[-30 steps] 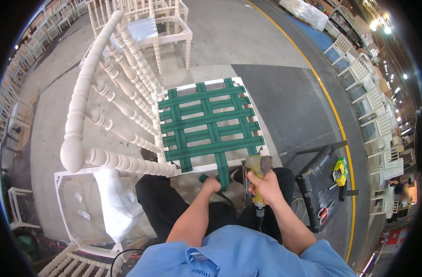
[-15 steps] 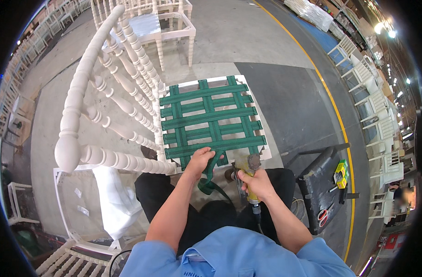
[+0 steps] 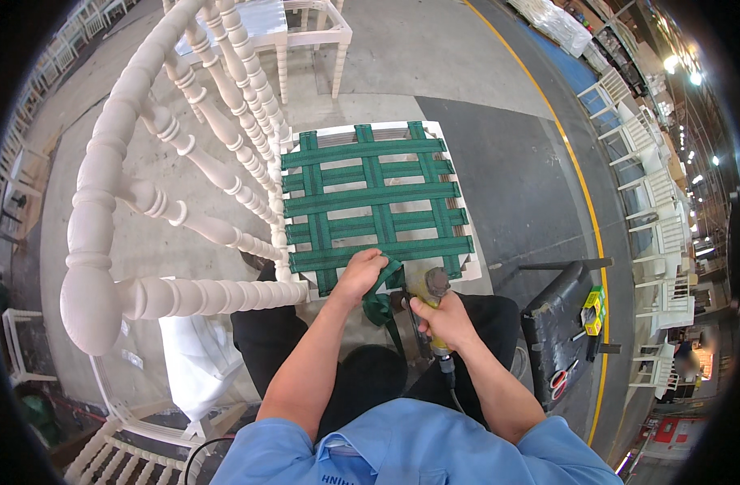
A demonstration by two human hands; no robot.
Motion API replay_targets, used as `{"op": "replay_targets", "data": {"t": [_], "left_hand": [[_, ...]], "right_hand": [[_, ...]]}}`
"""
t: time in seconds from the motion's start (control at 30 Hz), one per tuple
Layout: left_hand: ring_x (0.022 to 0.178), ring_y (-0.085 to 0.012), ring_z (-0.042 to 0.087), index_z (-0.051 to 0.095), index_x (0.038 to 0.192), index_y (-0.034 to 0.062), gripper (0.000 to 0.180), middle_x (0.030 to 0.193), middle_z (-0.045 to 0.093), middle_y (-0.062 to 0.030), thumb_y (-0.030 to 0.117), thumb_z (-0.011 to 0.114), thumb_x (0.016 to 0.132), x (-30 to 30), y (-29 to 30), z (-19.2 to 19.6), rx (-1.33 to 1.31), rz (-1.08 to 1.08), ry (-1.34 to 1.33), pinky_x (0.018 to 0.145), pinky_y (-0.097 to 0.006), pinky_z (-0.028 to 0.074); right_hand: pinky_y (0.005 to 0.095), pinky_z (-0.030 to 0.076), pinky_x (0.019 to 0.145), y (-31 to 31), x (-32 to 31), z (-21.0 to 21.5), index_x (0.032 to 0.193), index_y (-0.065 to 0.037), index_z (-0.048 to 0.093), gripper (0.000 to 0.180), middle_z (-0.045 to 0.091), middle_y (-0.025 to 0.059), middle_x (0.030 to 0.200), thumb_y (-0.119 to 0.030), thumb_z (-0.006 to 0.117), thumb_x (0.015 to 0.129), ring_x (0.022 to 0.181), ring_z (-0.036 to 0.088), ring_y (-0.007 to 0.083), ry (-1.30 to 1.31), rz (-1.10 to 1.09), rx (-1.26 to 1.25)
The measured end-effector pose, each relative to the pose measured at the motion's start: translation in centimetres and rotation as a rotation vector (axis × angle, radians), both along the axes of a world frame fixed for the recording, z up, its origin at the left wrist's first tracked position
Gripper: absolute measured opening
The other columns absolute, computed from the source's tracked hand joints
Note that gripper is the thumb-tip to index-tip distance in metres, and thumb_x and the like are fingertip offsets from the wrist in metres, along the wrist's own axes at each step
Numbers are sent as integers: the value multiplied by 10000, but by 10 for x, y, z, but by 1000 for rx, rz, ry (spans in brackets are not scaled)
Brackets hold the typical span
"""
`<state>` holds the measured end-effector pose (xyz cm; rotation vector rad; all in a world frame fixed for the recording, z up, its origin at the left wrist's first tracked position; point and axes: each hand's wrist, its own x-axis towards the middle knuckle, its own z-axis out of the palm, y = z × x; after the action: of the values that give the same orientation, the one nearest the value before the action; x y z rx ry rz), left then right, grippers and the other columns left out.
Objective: The person weaves green straps into the seat of a white wooden chair, creating a woven pattern. They use a staple gun to secure the straps in place and scissors to trim excess material.
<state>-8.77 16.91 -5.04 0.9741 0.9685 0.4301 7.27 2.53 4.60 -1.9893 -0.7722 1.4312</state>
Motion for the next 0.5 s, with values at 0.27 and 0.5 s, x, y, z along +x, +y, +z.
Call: {"op": "replay_targets", "data": {"t": [0.27,0.5], "left_hand": [[773,-112,590,743,1027,35,216,889,698,-8,184,591,993,0,1,2,-27,19,-7,722,-299,472],[777,-134,562,668,917,47,153,819,613,4,185,612,953,0,0,4,-74,58,-50,725,-342,464]], "right_hand": [[292,471,493,2,-9,3,1142,-6,662,310,649,21,784,-258,771,997,562,599,110,3,-1,31],[295,490,497,4,-17,4,1126,-6,654,301,650,22,779,-256,764,1000,565,614,114,-17,42,10]]}}
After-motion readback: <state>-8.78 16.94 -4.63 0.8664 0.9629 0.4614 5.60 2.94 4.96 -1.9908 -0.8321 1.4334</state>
